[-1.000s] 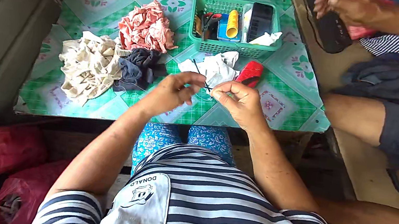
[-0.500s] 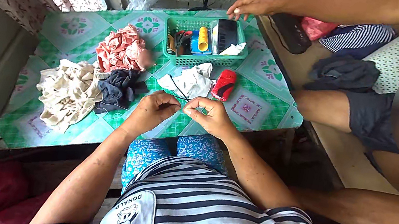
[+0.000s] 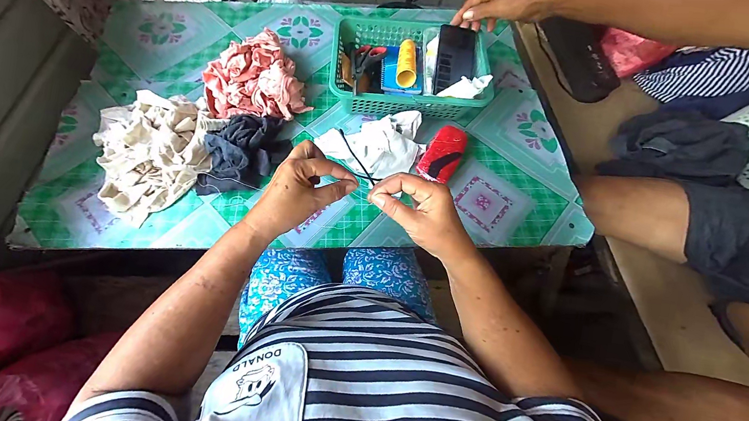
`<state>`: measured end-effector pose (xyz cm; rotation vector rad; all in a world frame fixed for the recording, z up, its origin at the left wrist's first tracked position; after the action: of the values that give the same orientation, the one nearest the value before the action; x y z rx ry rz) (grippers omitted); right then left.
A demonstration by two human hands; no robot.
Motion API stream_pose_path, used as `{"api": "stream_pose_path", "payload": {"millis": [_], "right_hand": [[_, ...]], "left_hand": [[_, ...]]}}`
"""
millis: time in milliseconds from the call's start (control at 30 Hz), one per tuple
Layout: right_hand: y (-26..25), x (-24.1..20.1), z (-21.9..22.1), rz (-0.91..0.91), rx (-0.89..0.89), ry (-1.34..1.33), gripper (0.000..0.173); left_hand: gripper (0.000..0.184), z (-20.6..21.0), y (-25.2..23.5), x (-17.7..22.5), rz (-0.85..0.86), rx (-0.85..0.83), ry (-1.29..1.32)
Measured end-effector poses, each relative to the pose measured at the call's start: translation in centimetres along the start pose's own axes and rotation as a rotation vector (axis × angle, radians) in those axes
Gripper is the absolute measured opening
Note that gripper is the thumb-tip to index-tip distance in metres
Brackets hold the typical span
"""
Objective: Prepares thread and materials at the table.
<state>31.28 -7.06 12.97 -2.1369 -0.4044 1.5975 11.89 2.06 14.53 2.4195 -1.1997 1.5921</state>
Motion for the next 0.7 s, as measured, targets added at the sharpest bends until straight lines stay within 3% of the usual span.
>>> {"api": "stream_pose_path", "payload": {"millis": [300, 700], "right_hand": [[0.1, 0.1, 0.0, -0.002, 0.000, 0.010, 0.009], [0.8, 0.6, -0.4, 0.024, -0.016, 0.005, 0.009]], "left_hand": [[0.009, -0.2, 0.3, -0.3, 0.000, -0.005, 0.000], [0.008, -2.3, -0.1, -1.5, -0.091, 0.112, -0.022]]}}
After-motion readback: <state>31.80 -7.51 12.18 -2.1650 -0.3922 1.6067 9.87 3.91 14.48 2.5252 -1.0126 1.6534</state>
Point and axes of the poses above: each hand's wrist, its own y-axis away from the middle knuckle, its own z-axis out of the palm, x = y × z, the point moved 3 cm from there along -y, towards the middle knuckle, and after that the axes turned 2 degrees about x, right-handed, at the moved point
